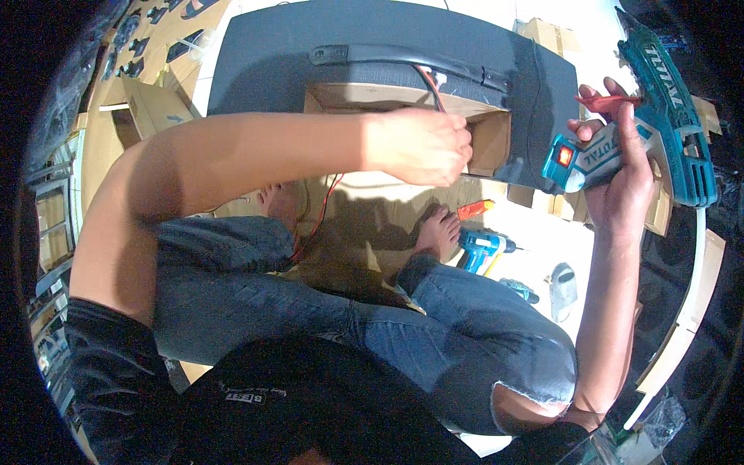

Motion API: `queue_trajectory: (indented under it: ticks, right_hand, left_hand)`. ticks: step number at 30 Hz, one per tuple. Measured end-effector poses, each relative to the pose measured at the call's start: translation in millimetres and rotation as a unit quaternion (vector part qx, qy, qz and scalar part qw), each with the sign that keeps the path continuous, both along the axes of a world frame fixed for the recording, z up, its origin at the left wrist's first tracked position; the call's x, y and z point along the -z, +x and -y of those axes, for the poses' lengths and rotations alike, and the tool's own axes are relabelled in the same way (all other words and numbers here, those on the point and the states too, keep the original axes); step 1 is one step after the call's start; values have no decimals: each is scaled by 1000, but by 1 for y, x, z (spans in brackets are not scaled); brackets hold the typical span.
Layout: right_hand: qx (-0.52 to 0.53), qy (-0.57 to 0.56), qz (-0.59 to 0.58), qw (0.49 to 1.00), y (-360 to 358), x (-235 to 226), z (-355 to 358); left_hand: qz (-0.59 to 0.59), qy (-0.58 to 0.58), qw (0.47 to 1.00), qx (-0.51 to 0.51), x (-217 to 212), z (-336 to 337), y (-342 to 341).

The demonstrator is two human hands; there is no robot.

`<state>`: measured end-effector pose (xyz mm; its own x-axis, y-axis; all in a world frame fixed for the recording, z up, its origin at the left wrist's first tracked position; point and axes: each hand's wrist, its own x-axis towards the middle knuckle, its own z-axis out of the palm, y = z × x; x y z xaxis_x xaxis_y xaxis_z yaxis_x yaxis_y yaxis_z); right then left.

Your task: The person sits on the floor and uses a hot glue gun to apply adhesive to a cardboard insert inside a black speaker enclosure. They then insert a circuit board into the enclosure and connect wires to it.

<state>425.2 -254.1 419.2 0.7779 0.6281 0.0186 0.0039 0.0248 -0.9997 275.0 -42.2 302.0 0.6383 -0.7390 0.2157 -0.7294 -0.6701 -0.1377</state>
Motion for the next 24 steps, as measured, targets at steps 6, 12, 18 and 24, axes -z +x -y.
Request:
queue_trajectory:
  ticks: [6, 12, 18, 24]
  right_hand:
    - [3, -16, 4, 1000, -5, 1, -6]
    - [-38, -101, 125, 986, -10, 1, -14]
    - [-105, -182, 325, 922, -31, 8, -29]
    - [-112, -307, 511, 795, -35, -15, -3]
  left_hand:
    - [-206, 41, 971, -112, 14, 46, -46]
    - [-369, 17, 916, -153, 9, 45, -102]
    - [-511, 60, 840, -170, -9, 8, -131]
    - [-611, -76, 767, -180, -80, -62, -130]
